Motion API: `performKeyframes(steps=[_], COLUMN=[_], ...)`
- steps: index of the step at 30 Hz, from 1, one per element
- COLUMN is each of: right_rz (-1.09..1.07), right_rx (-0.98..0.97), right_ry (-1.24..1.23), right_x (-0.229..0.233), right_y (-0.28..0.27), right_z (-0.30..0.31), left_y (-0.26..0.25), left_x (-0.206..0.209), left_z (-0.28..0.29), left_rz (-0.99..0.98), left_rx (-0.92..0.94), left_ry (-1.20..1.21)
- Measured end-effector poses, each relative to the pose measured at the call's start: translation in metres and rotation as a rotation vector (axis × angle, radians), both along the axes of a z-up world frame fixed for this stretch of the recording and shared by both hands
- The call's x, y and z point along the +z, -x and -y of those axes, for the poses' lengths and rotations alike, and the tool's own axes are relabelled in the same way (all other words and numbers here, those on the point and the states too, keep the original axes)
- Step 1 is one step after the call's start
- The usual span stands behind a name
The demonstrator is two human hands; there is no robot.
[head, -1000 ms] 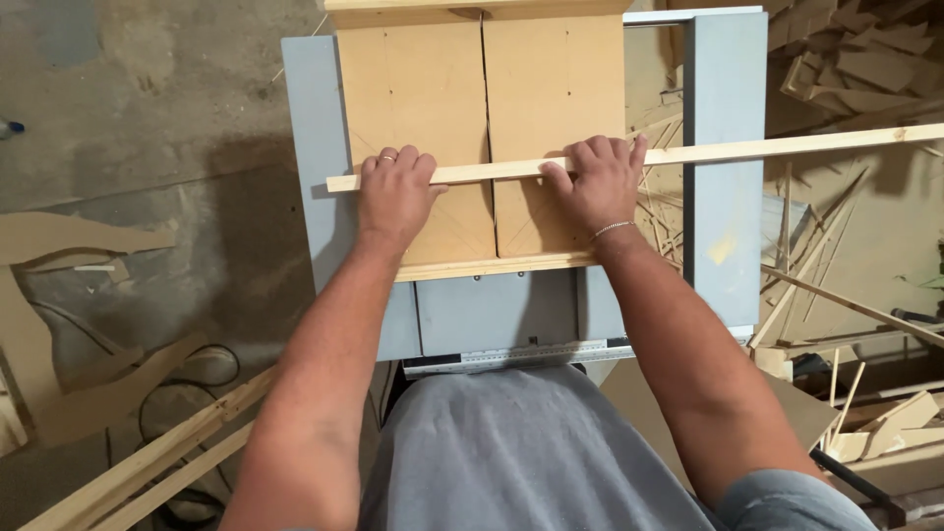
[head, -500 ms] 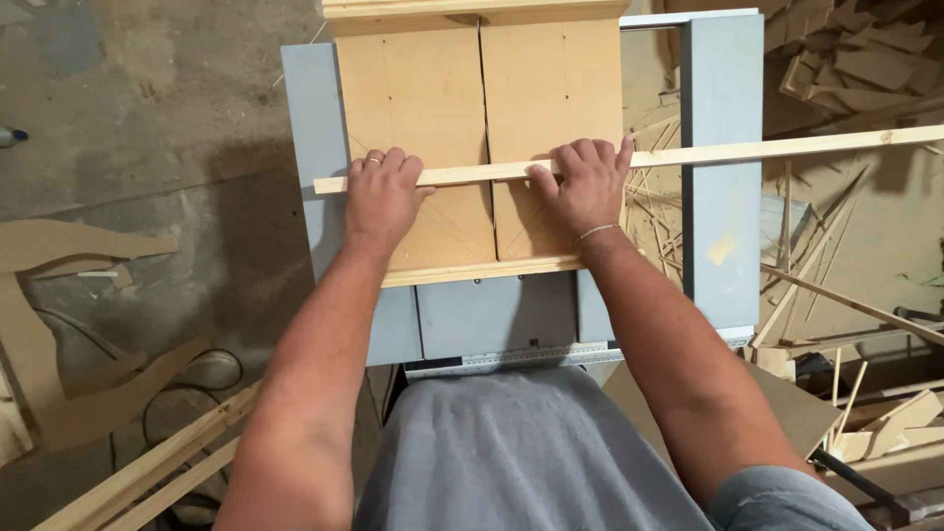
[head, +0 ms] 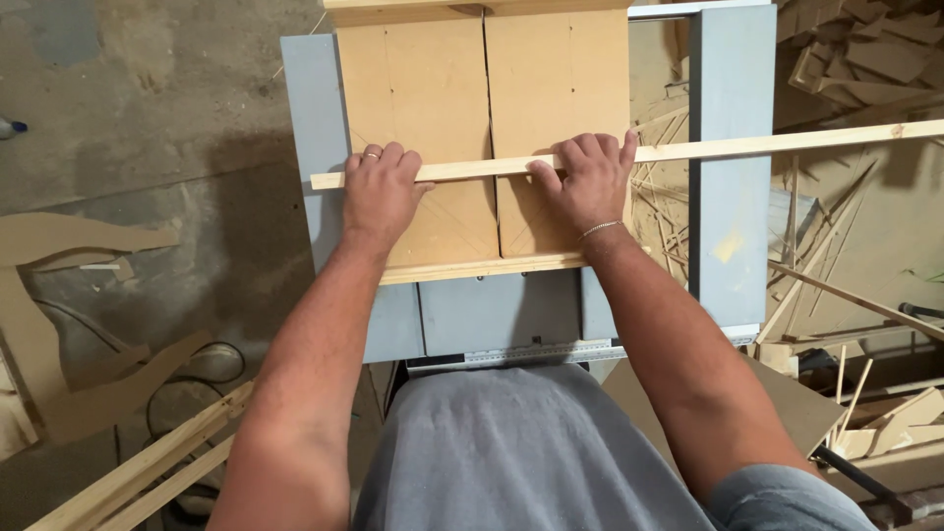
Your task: Cutting notches into wooden strips using a table saw with a crosscut sled and organizing the pieces
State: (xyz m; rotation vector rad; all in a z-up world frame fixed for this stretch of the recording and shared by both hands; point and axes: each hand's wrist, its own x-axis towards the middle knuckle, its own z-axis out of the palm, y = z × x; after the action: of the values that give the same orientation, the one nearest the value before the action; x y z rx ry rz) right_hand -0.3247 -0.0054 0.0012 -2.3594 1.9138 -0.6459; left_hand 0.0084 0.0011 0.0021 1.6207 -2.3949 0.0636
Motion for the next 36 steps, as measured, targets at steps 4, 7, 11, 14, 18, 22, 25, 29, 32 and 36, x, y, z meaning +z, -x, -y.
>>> performKeyframes(steps=[4, 7, 11, 14, 18, 22, 25, 29, 32, 36], right_rz=[0.017, -0.008, -0.007, -0.002, 0.008, -0.013, -0.039, -0.035, -0.028, -0.029], right_rx=[0.002, 0.018, 0.029, 0.037, 0.047, 0.056, 0.057, 0.045, 0.032, 0.022], right_ry=[-0.013, -0.03, -0.023, -0.027, -0.032, -0.032, -0.034, -0.046, -0.041, -0.044], right_x=[0.003, 0.002, 0.003, 0.006, 0.009, 0.009, 0.011, 0.016, 0.011, 0.009], right_y=[0.002, 0.006, 0.011, 0.016, 0.018, 0.026, 0.032, 0.037, 0.041, 0.045], right_z=[-0.002, -0.003, -0.003, -0.004, -0.005, -0.005, -0.008, -0.01, -0.009, -0.009], left_y=[0.001, 0.002, 0.005, 0.009, 0.012, 0.02, 0.025, 0.031, 0.035, 0.037], left_x=[0.001, -0.001, -0.001, -0.003, -0.006, 0.001, -0.001, -0.002, -0.003, -0.003], left_z=[0.0, -0.001, -0.003, -0.006, -0.009, -0.011, -0.015, -0.015, -0.015, -0.017], left_rz=[-0.003, -0.002, -0.004, 0.0, 0.009, 0.006, -0.008, -0.006, -0.009, -0.007], left_rx=[0.0, -0.005, -0.005, 0.001, 0.012, 0.025, 0.02, 0.019, 0.019, 0.018], left_ry=[0.004, -0.02, -0.004, 0.002, 0.012, -0.019, -0.015, 0.011, 0.032, 0.02])
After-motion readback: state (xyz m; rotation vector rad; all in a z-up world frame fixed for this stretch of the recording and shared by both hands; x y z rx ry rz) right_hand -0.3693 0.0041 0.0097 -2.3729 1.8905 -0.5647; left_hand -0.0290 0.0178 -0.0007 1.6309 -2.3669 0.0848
